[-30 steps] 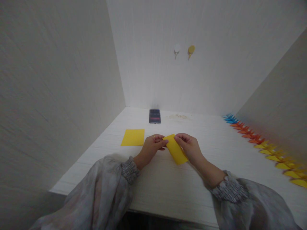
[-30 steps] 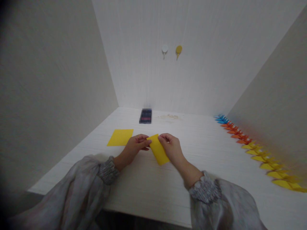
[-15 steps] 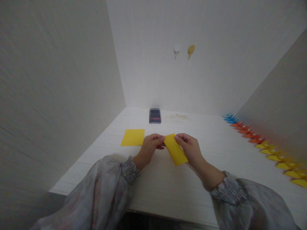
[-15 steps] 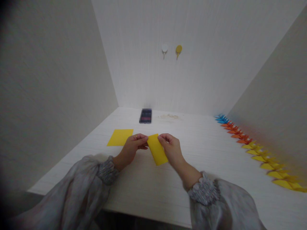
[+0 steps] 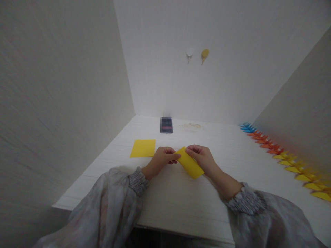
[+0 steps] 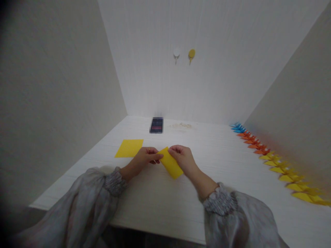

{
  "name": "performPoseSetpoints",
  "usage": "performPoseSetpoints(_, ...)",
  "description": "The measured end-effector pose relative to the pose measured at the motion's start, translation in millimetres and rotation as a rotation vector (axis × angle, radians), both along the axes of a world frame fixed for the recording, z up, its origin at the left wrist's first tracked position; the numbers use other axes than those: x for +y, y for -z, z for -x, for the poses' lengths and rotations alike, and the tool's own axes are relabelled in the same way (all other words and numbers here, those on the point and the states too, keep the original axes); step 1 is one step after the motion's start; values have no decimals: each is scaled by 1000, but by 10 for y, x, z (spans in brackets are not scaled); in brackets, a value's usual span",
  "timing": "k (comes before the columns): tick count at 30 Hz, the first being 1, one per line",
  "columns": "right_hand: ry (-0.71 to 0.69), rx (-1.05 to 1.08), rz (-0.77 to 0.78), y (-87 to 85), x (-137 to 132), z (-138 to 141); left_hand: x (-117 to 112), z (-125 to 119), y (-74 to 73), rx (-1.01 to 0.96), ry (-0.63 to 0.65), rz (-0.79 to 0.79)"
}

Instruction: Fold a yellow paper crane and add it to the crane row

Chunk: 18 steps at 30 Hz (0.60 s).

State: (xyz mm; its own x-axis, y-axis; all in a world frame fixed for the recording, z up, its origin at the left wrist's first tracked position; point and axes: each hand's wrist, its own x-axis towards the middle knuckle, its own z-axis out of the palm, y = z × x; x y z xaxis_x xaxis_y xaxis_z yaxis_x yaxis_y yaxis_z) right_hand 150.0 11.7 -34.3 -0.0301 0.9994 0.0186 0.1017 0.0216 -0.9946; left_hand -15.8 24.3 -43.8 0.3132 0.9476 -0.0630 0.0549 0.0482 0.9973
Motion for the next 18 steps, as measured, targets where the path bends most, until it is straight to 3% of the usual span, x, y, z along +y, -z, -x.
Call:
performPoseSetpoints(4,-99,-69,40,-36,1,-47,31,19,62,104,144,-31)
performPoseSetpoints(8,-205,-173,19,-54,-4,-59,16,2,102,76,251,-75)
performPoseSetpoints(14,-168,-80,66,-78,-12,-37,36,-3,84,49,120,-65)
performPoseSetpoints(18,-238,-53,93,-88,21,-81,76,15,64,26,-11,-82)
